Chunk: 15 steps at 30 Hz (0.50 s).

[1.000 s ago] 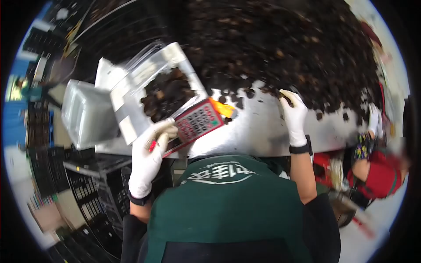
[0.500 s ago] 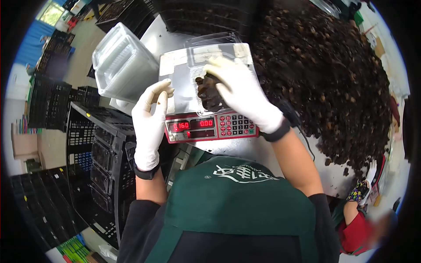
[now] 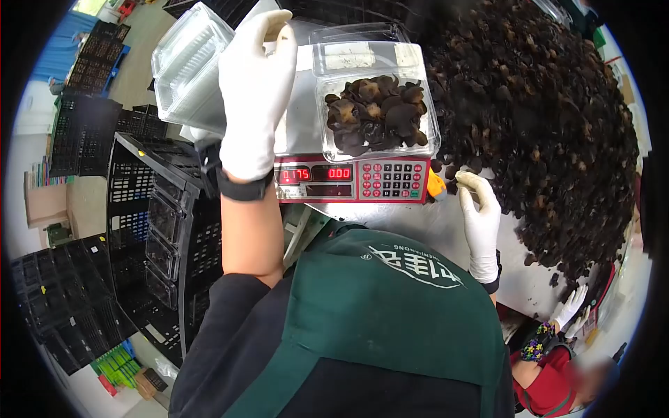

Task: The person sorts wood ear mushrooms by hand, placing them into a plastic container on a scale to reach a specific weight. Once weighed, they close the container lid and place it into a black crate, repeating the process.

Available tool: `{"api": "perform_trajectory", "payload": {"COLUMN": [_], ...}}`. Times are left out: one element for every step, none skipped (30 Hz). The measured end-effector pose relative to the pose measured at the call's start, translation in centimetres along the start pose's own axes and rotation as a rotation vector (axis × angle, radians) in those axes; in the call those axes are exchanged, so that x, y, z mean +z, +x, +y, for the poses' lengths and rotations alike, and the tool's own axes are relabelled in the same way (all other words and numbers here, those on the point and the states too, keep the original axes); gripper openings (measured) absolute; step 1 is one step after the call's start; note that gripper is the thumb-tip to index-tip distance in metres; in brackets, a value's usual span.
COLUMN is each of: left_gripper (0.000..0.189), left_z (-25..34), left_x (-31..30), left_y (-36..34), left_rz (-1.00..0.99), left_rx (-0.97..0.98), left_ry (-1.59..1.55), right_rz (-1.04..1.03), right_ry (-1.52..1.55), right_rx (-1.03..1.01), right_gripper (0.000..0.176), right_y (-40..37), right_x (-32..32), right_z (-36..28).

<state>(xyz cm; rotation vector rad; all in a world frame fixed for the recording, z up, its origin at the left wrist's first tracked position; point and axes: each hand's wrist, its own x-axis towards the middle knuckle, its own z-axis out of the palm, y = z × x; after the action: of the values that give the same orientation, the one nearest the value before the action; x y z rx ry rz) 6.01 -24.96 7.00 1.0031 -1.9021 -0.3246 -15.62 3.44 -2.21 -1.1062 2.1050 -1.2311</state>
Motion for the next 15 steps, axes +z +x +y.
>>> {"api": "perform_trajectory", "payload": {"left_gripper": [0.022, 0.026, 0.030, 0.037, 0.039, 0.041, 0.044, 0.052, 0.054, 0.056, 0.058, 0.060, 0.059, 0.059, 0.060], "left_z": [-0.6, -1.6, -2.8, -4.0, -5.6, -7.3, -7.2, -7.1, -6.8, -6.5, -6.2, -4.3, -3.5, -1.5, 0.3], "left_x": [0.6, 1.4, 2.4, 3.7, 5.1, 6.5, 7.0, 7.4, 7.6, 7.7, 7.8, 6.5, 5.8, 4.6, 3.4], "left_y": [0.7, 1.2, 1.5, 2.0, 1.7, 1.2, 1.1, 1.0, 0.7, 0.2, -0.3, -0.9, -1.6, -2.2, -3.1], "left_rz": [-0.023, -0.102, -0.177, -0.294, -0.319, -0.344, -0.367, -0.531, -0.470, -0.411, -0.354, -0.300, -0.177, -0.155, -0.131], "left_rx": [0.014, -0.027, -0.066, -0.171, -0.119, -0.068, -0.016, -0.130, -0.151, -0.170, -0.187, -0.288, -0.157, -0.192, -0.229], "left_ry": [0.070, 0.184, 0.296, 0.405, 0.475, 0.544, 0.609, 0.538, 0.480, 0.417, 0.353, 0.077, -0.046, -0.164, -0.280], "right_rz": [0.001, 0.004, 0.010, 0.017, 0.012, 0.008, 0.005, -0.011, -0.005, -0.013, -0.019, -0.033, -0.020, -0.023, -0.028], "right_ry": [0.003, -0.016, -0.036, -0.058, -0.036, -0.015, 0.003, 0.009, 0.055, 0.053, 0.052, 0.073, 0.078, 0.154, 0.232], "right_rx": [0.020, -0.012, -0.046, -0.082, -0.085, -0.089, -0.094, -0.087, -0.108, -0.100, -0.091, -0.048, -0.059, -0.035, -0.015], "right_gripper": [0.022, 0.022, 0.023, 0.023, 0.023, 0.023, 0.024, 0.025, 0.025, 0.025, 0.024, 0.024, 0.027, 0.029, 0.031], "right_y": [-0.2, -0.1, 0.1, 0.3, 0.5, 0.7, 0.9, 1.1, 1.2, 1.4, 1.7, 2.0, 2.2, 2.6, 3.1], "right_x": [0.0, 0.0, -0.1, -0.1, -0.1, 0.0, 0.0, -0.1, 0.2, 0.3, 0.4, 0.4, 0.6, 0.7, 0.9], "right_z": [-0.1, -0.1, -0.1, -0.2, -0.5, -0.8, -1.3, -1.9, -1.9, -1.9, -2.0, -2.1, -2.4, -2.7, -2.9]}}
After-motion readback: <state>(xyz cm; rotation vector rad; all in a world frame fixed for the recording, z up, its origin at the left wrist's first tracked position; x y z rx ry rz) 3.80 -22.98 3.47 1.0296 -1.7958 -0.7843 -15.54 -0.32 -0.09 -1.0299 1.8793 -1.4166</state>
